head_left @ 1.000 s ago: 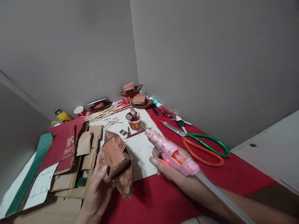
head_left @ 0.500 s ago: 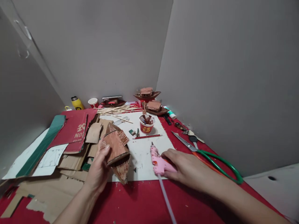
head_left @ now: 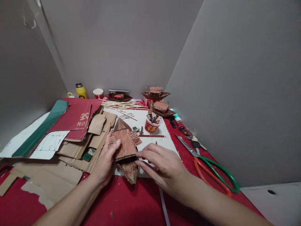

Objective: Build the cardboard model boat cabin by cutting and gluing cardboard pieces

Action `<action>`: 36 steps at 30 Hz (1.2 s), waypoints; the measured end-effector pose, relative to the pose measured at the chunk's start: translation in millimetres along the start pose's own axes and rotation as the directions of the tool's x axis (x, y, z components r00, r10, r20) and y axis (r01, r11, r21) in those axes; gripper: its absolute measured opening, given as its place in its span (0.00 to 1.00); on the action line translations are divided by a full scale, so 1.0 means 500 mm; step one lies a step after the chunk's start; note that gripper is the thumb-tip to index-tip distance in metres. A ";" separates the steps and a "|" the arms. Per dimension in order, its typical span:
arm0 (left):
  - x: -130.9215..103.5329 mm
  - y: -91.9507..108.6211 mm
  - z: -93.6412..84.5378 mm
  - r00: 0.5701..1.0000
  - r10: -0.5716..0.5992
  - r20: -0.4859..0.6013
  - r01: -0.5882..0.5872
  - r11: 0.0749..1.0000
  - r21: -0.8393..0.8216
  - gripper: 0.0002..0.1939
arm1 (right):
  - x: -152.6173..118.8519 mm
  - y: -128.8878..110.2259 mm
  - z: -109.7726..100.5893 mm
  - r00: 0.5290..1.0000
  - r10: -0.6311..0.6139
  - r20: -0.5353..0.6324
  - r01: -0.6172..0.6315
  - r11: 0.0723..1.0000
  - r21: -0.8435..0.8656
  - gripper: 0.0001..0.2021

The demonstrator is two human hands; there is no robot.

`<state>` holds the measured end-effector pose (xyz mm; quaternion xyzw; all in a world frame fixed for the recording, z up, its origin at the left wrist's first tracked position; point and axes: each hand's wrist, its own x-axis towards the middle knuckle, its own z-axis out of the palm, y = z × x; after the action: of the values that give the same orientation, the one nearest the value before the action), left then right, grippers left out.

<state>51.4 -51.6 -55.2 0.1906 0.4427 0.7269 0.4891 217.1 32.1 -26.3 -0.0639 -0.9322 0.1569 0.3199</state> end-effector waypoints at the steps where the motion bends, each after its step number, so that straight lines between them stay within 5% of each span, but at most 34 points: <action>1: 0.000 0.000 0.000 1.000 -0.002 0.004 0.002 1.000 -0.006 0.40 | 0.002 0.005 0.005 1.000 -0.005 0.017 0.005 1.000 -0.015 0.06; 8: 0.000 -0.006 -0.005 1.000 -0.009 -0.028 0.009 1.000 -0.013 0.39 | 0.008 0.017 0.012 0.998 -0.006 0.056 0.009 0.999 -0.046 0.08; 16: 0.004 -0.007 -0.004 0.997 -0.065 0.050 0.070 0.993 -0.095 0.21 | 0.019 0.023 0.006 0.998 0.036 0.049 -0.036 0.999 -0.007 0.08; 26: -0.001 0.004 0.015 0.989 -0.101 0.107 0.125 0.960 -0.249 0.22 | 0.025 0.018 0.002 0.997 0.051 0.053 -0.053 0.998 0.032 0.07; 36: -0.014 0.003 0.012 0.987 -0.075 0.144 0.109 0.963 -0.247 0.26 | 0.039 -0.025 0.001 0.996 -0.053 0.070 0.059 0.994 -0.092 0.07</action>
<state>57.8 -55.2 -49.8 0.1540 0.3206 0.7397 0.5713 201.2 24.2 -11.3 -0.0473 -0.9503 0.1059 0.2890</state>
